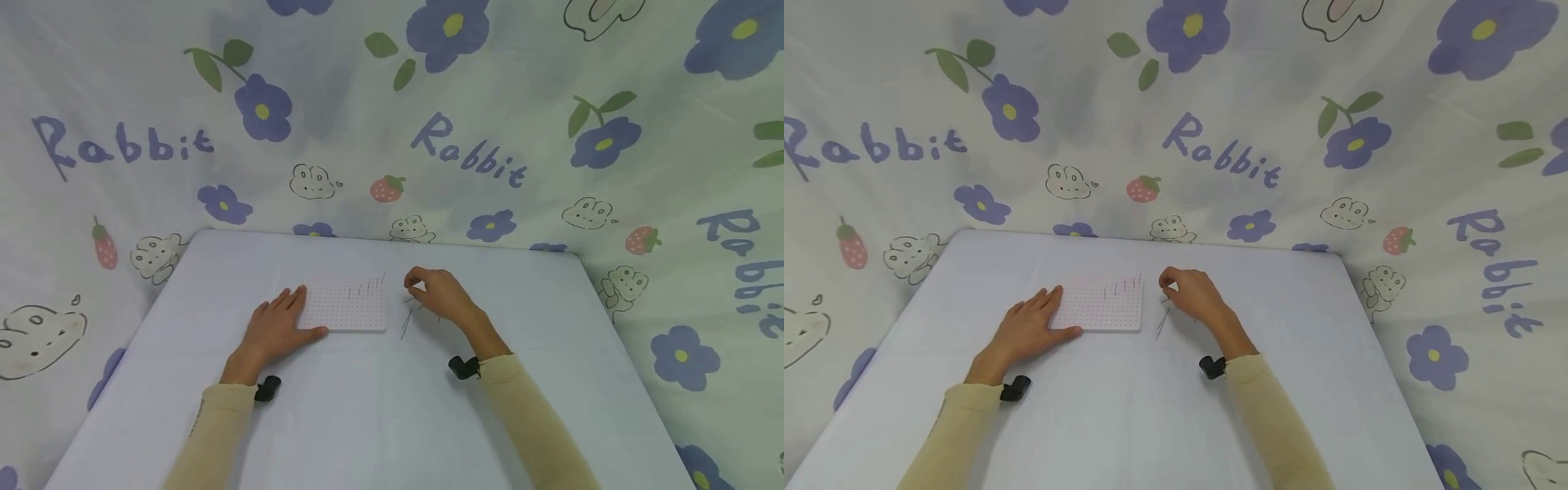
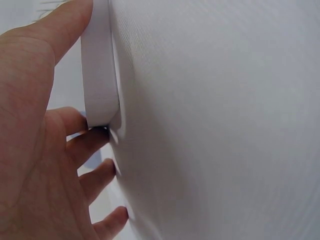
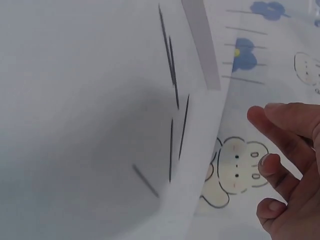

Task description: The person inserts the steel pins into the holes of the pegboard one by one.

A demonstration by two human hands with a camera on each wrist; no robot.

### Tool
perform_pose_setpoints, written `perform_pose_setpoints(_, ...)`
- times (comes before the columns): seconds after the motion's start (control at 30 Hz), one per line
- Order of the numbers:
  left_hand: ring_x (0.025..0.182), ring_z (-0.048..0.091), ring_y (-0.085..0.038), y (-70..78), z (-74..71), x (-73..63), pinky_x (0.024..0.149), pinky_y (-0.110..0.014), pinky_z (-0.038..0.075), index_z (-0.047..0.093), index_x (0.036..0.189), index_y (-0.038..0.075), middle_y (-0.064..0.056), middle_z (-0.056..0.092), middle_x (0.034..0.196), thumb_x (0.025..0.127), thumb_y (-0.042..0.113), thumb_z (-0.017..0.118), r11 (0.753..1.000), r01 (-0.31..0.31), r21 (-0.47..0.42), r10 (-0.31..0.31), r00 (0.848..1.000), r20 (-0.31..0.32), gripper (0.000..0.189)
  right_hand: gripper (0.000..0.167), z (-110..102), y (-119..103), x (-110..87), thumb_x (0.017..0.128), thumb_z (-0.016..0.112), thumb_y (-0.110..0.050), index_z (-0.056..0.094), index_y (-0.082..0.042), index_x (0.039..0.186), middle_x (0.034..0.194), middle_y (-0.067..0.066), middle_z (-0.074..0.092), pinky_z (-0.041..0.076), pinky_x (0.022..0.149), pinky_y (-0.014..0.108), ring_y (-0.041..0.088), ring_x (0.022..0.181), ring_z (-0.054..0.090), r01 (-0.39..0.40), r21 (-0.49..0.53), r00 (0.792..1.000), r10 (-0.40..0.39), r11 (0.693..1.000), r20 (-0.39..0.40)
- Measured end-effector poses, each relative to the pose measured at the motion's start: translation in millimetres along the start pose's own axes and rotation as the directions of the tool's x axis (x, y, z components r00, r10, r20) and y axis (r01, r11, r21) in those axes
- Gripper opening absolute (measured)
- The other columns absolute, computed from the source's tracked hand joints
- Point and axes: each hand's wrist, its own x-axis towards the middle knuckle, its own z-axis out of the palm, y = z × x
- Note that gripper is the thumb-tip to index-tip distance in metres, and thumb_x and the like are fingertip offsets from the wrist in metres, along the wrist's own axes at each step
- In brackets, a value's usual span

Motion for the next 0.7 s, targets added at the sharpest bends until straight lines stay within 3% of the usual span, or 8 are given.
perform_pose_setpoints(0.1, 0.151, 0.019, -0.043, -2.1, 1.4, 0.7, 0.116, -0.068, 0.015, 0.020, 0.159, 0.000, -0.020, 0.026, 0.163, 0.086, 0.073, 0.060, 1.000, 0.002, 0.004, -0.002, 1.000, 0.001, 0.111, 0.018, -7, 5, -7.3, 0.098, 0.067, -0.018, 0.071, -0.019, 0.115, 0.117, -0.003, 0.073, 0.047, 0.103, 0.044, 0.025, 0.118, 0.065, 0.004, -0.035, 1.000, -0.004, 0.999, 0.018)
perform_pose_setpoints(0.23, 0.151, 0.019, -0.043, -3.6, 2.9, 1.4, 0.116, -0.069, 0.014, 0.020, 0.159, 0.000, -0.021, 0.026, 0.163, 0.086, 0.073, 0.060, 1.000, -0.001, -0.001, 0.001, 1.000, -0.003, 0.111, 0.020, -8, 15, -14.7, 0.097, 0.068, -0.017, 0.072, -0.019, 0.116, 0.115, -0.004, 0.074, 0.044, 0.107, 0.049, 0.025, 0.117, 0.065, 0.000, -0.094, 0.999, 0.004, 0.996, 0.041)
perform_pose_setpoints(0.5, 0.151, 0.019, -0.044, -4.1, 2.5, 1.9, 0.116, -0.069, 0.014, 0.020, 0.159, 0.001, -0.020, 0.027, 0.163, 0.086, 0.072, 0.061, 1.000, -0.003, -0.008, 0.003, 1.000, -0.006, 0.110, 0.022, -1, 44, -23.4, 0.094, 0.070, -0.011, 0.073, -0.019, 0.114, 0.114, -0.003, 0.074, 0.049, 0.098, 0.046, 0.023, 0.114, 0.064, -0.028, -0.153, 0.996, 0.041, 0.988, 0.085)
perform_pose_setpoints(0.7, 0.151, 0.019, -0.044, -5.3, 3.8, 2.1, 0.116, -0.069, 0.015, 0.021, 0.159, 0.000, -0.020, 0.027, 0.163, 0.085, 0.073, 0.061, 1.000, -0.001, -0.003, 0.001, 1.000, -0.002, 0.111, 0.028, 3, 58, -27.2, 0.092, 0.069, -0.003, 0.073, -0.018, 0.115, 0.118, -0.002, 0.072, 0.046, 0.103, 0.051, 0.026, 0.120, 0.061, -0.031, -0.119, 0.993, 0.044, 0.992, 0.114)
